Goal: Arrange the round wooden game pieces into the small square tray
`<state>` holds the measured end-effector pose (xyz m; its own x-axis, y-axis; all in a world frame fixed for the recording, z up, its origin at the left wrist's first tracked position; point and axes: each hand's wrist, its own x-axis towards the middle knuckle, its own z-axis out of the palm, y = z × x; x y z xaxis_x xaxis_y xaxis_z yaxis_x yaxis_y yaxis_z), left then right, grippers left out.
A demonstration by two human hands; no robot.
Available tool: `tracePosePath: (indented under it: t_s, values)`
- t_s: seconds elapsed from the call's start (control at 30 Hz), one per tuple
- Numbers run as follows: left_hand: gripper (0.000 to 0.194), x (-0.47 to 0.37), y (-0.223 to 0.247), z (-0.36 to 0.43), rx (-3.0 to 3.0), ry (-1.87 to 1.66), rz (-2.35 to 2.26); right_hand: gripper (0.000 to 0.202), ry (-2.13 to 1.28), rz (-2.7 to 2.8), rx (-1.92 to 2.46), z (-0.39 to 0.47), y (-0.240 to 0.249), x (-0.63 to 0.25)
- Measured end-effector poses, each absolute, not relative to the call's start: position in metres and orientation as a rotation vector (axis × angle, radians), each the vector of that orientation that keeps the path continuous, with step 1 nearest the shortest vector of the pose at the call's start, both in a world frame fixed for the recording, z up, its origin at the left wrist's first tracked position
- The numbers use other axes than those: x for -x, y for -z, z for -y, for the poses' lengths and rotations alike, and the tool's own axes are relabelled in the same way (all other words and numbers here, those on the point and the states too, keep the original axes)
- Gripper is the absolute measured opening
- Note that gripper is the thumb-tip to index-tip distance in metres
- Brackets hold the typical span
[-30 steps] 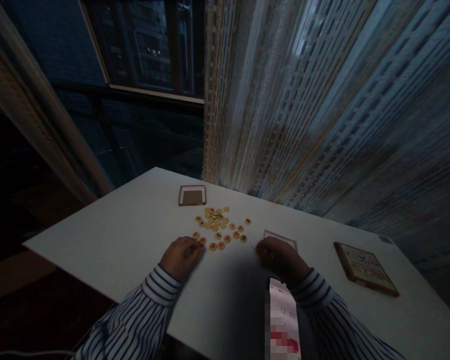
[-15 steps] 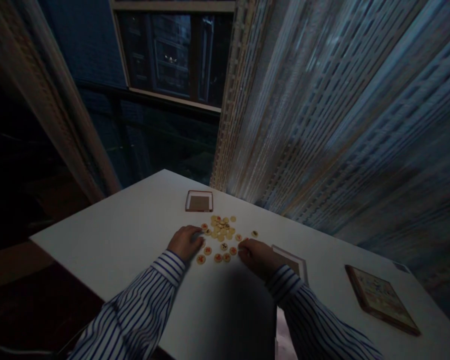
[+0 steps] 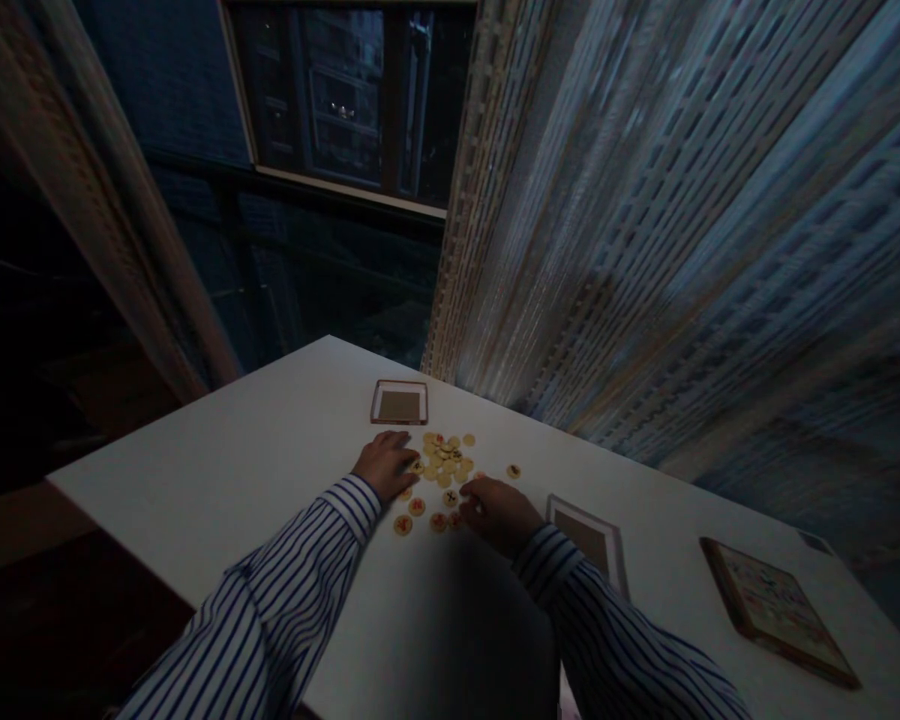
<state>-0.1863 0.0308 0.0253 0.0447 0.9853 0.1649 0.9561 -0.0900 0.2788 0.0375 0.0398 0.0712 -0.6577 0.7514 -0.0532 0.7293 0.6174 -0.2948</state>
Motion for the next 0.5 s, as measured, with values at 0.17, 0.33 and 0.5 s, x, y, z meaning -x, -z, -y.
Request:
tracePosePath:
  t_s: [0.17, 0.33, 0.5]
  values:
    - [0.035, 0.189, -0.026, -0.043, -2.203, -0.428, -2.043, 0.027, -0.471, 2.765, 1.248, -0.042, -0.068, -0.038]
    - [0.032, 0.189, -0.027, -0.050, -2.225, -0.381, -2.010, 0.028, -0.455, 2.775, 1.248, -0.043, -0.067, -0.041]
    - [0.030, 0.188, -0.027, -0.049, -2.252, -0.374, -1.997, 0.028, -0.452, 2.785, 1.242, -0.043, -0.065, -0.044]
